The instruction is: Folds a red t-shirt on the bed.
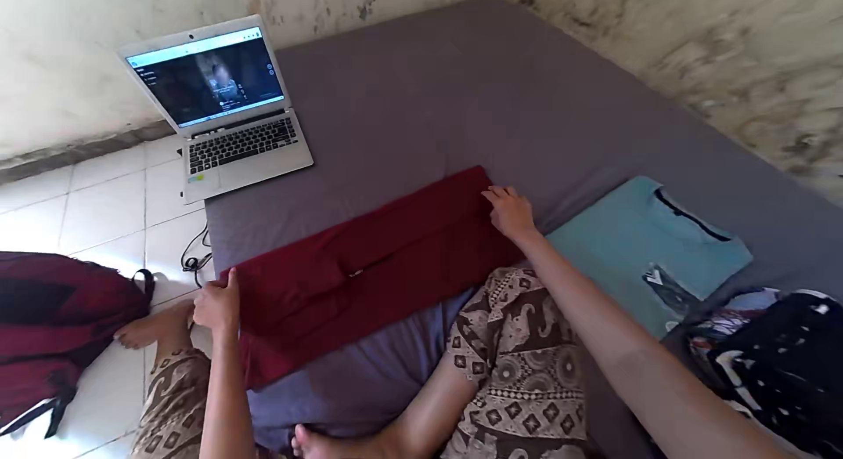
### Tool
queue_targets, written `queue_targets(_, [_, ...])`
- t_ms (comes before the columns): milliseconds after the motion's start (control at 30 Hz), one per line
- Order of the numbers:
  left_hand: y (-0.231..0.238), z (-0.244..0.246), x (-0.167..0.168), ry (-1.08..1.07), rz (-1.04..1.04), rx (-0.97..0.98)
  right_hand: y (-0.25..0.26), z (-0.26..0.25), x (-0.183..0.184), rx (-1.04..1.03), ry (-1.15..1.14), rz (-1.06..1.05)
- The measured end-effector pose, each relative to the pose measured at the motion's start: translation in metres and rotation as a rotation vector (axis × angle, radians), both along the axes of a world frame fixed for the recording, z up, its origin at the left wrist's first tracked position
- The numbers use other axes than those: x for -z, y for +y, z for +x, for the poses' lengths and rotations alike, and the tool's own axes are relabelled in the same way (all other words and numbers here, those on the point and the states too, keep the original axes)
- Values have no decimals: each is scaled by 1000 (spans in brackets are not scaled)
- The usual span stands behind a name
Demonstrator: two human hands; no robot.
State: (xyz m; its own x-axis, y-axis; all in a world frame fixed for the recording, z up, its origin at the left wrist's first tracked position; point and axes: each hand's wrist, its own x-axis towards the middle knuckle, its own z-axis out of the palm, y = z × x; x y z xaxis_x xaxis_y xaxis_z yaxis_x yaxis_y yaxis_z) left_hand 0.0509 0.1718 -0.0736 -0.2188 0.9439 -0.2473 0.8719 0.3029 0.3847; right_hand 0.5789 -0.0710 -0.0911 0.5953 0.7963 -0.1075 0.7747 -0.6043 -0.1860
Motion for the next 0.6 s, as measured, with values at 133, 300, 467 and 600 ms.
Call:
queue_targets(133, [10,4,-2,-169,-61,-41,4,10,10,-93,-69,29])
queue_targets(300, [22,-2,21,-465,122,-39,-5,18,6,-86,-88,124])
queue_targets(467, [22,-3,35,-607,101,-196,-30,19,-3,-149,-182,333])
queue_targets(600, [19,1,33,-670,85,-211,-46,17,11,-145,-144,277])
